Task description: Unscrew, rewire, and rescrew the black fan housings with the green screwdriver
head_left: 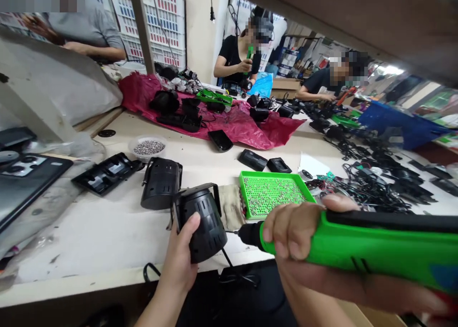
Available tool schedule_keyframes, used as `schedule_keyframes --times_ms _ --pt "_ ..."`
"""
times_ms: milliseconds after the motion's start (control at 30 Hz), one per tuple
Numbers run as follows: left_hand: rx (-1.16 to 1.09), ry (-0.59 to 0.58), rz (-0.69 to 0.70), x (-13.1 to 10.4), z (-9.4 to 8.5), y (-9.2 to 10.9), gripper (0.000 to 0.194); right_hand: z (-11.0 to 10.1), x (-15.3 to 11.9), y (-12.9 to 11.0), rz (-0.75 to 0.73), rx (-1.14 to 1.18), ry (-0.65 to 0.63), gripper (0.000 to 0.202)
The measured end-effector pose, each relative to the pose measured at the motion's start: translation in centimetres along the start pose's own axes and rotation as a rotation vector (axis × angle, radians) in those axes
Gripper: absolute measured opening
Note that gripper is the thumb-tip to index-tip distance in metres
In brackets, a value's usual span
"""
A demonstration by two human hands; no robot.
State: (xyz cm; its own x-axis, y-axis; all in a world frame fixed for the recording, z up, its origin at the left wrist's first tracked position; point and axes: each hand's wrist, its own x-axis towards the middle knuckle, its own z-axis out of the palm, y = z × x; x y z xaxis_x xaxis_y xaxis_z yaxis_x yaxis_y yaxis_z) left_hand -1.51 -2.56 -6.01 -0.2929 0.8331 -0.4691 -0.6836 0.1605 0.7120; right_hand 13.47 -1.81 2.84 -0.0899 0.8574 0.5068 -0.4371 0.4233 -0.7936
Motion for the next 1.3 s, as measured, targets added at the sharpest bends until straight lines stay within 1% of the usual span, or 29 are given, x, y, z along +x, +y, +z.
schedule_keyframes --times_ms 67,100,200,300,400,467,533,633,733,800,900,1033,1133,1233,1300 --pt "-0.009 0.024 0.002 0.0 0.0 -0.1 0.066 0.2 0.4 0.6 -0.152 0.04 0.047 0.05" --pt "-0.012 0.029 0.005 -0.1 0.0 -0.1 0.066 0.4 0.5 0.9 -0.2 0.045 0.062 0.051" --pt "-0.015 0.032 -0.005 0.0 0.2 -0.1 0.064 0.7 0.9 1.7 -0.225 0.023 0.08 0.05" --pt "0.0 0.028 0.003 0.1 0.4 -0.2 0.064 0.7 1.1 1.8 -0.204 0.044 0.063 0.046" --pt "0.035 0.014 0.05 -0.1 0.7 -0.4 0.067 0.5 1.3 1.6 -0.16 0.056 0.036 0.047" --pt "0.046 0.008 0.062 -0.4 1.0 -0.5 0.069 0.4 1.4 1.8 -0.148 0.041 0.048 0.049" --pt "0.041 0.008 0.074 -0.7 1.2 -0.5 0.069 0.4 1.6 2.2 -0.175 0.049 0.067 0.047" --pt "0.026 0.016 0.141 -1.0 1.4 -0.3 0.065 0.5 1.9 2.8 -0.214 0.096 0.028 0.041" --pt "0.006 0.038 0.188 -1.0 1.1 -0.1 0.057 0.6 2.2 3.2 -0.193 0.148 -0.024 0.038" --pt "0.004 0.048 0.183 -0.9 0.8 0.1 0.056 0.7 2.2 3.3 -0.164 0.184 -0.022 0.038" --pt "0.009 0.046 0.161 -0.9 0.7 0.3 0.058 0.6 2.1 3.1 -0.125 0.219 -0.034 0.04" --pt "0.003 0.064 0.149 -1.3 1.2 0.3 0.056 0.5 1.5 2.3 -0.111 0.196 -0.017 0.045" --pt "0.002 0.064 0.169 -1.5 1.5 -0.1 0.057 0.6 1.1 2.0 -0.074 0.18 0.011 0.043" --pt "0.01 0.049 0.209 -1.6 1.4 -0.6 0.058 0.7 1.4 2.4 -0.125 0.214 0.022 0.042" --pt "0.023 0.047 0.206 -1.7 1.2 -0.7 0.057 0.5 1.8 3.2 -0.16 0.26 0.015 0.044"
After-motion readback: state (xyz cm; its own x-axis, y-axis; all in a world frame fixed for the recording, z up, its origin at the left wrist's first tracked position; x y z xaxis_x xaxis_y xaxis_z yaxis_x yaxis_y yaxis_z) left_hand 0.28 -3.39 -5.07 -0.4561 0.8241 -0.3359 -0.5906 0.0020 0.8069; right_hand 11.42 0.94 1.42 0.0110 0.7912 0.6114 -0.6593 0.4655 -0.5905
